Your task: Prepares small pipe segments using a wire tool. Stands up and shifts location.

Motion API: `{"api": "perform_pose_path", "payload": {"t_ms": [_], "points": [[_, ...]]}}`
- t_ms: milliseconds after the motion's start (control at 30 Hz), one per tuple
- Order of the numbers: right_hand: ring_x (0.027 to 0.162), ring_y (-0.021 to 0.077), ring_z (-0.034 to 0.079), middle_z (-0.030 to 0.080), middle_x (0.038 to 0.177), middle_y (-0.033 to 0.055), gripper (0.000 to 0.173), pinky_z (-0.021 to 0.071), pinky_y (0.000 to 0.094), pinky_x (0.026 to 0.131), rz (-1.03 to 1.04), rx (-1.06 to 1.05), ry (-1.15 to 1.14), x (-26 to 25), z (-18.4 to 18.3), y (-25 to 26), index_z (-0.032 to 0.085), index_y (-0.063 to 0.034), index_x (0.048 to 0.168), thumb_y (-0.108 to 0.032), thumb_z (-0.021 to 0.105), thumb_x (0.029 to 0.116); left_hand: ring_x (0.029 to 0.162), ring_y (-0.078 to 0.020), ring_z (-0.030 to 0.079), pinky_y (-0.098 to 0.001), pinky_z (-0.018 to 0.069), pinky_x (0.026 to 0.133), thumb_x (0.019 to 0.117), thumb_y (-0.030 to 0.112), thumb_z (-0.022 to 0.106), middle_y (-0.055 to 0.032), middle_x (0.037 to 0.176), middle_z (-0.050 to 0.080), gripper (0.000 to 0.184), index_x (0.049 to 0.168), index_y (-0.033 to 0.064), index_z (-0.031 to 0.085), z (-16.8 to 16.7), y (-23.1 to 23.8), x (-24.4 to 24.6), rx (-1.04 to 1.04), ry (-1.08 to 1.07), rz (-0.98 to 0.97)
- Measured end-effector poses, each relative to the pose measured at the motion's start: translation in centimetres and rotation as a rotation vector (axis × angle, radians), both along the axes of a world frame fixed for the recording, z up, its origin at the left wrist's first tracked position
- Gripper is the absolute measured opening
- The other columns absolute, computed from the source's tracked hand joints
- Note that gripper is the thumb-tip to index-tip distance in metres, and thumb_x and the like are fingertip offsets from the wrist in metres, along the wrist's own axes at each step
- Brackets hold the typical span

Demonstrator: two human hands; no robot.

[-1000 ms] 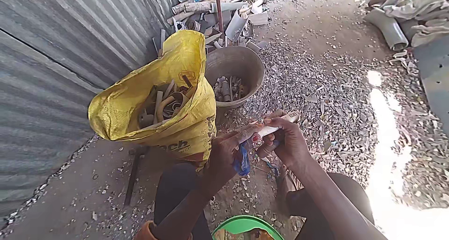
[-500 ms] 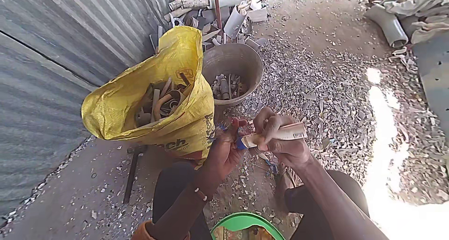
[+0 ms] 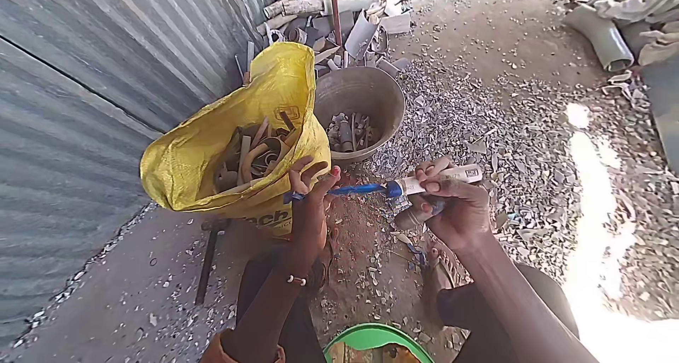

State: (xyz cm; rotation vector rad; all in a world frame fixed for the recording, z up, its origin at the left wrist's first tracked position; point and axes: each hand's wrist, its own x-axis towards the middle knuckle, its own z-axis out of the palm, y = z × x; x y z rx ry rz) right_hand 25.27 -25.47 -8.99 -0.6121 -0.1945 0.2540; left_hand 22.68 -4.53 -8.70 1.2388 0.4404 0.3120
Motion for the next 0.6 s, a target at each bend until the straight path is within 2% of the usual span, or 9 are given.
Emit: {"api": "perform_pose_path", "payload": {"t_ms": [67,100,167,267,333,400,467,533,600], "points": [[0.058,0.0089,0.063,0.069,0.078,0.0058,0.012,0.0537,0.0226,0.051,-0.028,-0.005,0.025,-0.1,0.0,0.1,0.071,-0.0115,0.077,0.0,0.068,0.0732,0.09,-0.0147,0.068,-0.0314,0.058,0.077,0.1061,0.01,0.048,-0.002,0.11,0.064,0.032,0.137,0.0187,0.046,0.6,-0.1,-0.4,-0.181,-0.026,0.008],[0.058,0.0081,0.063,0.069,0.078,0.0049,0.013,0.0531,0.0219,0.052,-0.06,-0.021,0.027,-0.1,0.2,0.0,0.071,-0.0122,0.076,0.0,0.065,0.0755,0.083,-0.0137,0.068,-0.0296,0.0593,0.07,0.1088,0.021,0.043,-0.0009,0.103,0.065,0.021,0.128,0.0198,0.051,1.0,0.0,-0.6,-0.313,0.002,0.012],[0.056,0.0058,0.059,0.069,0.079,0.0028,0.02,0.0494,0.0199,0.051,-0.149,-0.082,0.049,-0.1,1.0,-0.2,0.07,-0.0133,0.078,-0.002,0.055,0.0849,0.074,-0.0137,0.067,-0.0286,0.0584,0.061,0.109,0.038,0.04,-0.0017,0.1,0.064,0.027,0.121,0.0183,0.054,1.2,0.7,-0.4,-0.452,0.087,0.052],[0.052,0.0056,0.055,0.067,0.081,0.0039,0.026,0.0475,0.0183,0.047,-0.263,-0.154,0.123,0.5,1.7,-0.5,0.067,-0.0109,0.085,-0.001,0.046,0.0944,0.088,-0.0132,0.066,-0.029,0.0551,0.074,0.1107,0.027,0.039,-0.0031,0.109,0.064,0.025,0.13,0.0154,0.051,0.6,1.2,-0.4,-0.14,0.076,0.011],[0.051,0.0059,0.054,0.067,0.08,0.0048,0.025,0.0473,0.0184,0.047,-0.26,-0.182,0.144,0.6,1.5,-0.2,0.067,-0.0098,0.084,0.001,0.047,0.0941,0.103,-0.0141,0.067,-0.0325,0.0566,0.088,0.1044,0.016,0.046,-0.0035,0.116,0.066,0.03,0.133,0.0081,0.052,-0.6,0.9,-0.8,0.233,-0.115,-0.212],[0.051,0.0071,0.056,0.068,0.078,0.0066,0.022,0.0492,0.0197,0.047,-0.194,-0.186,0.163,0.3,0.8,0.5,0.067,-0.0081,0.083,0.002,0.05,0.0909,0.111,-0.0149,0.066,-0.0339,0.0573,0.091,0.096,0.02,0.061,-0.0069,0.127,0.065,0.042,0.134,0.002,0.055,-1.1,-0.6,-1.2,0.454,-0.257,-0.449],[0.052,0.0088,0.058,0.067,0.076,0.0088,0.016,0.0509,0.0214,0.048,-0.14,-0.188,0.185,-0.4,0.2,1.3,0.066,-0.0053,0.083,0.004,0.054,0.0866,0.11,-0.0138,0.067,-0.0301,0.0592,0.089,0.0951,0.018,0.068,-0.0099,0.129,0.063,0.049,0.138,-0.0017,0.052,-1.8,-3.0,-1.8,0.364,-0.257,-0.573],[0.052,0.0091,0.057,0.067,0.075,0.0102,0.013,0.05,0.0215,0.048,-0.138,-0.222,0.18,-0.7,-0.1,2.0,0.066,-0.0032,0.083,0.005,0.056,0.0846,0.105,-0.0103,0.067,-0.0271,0.0585,0.09,0.0986,0.01,0.062,-0.0098,0.123,0.065,0.044,0.137,-0.0061,0.049,-2.5,-4.9,-2.4,0.209,-0.201,-0.544],[0.05,0.0078,0.055,0.066,0.074,0.0092,0.014,0.0481,0.0205,0.047,-0.136,-0.268,0.152,-0.6,-0.1,2.1,0.068,-0.0032,0.085,0.006,0.057,0.085,0.095,-0.006,0.067,-0.0231,0.0571,0.083,0.1049,0.012,0.053,-0.0069,0.113,0.067,0.035,0.134,-0.0072,0.051,-2.7,-5.6,-2.5,0.151,-0.158,-0.482]]}}
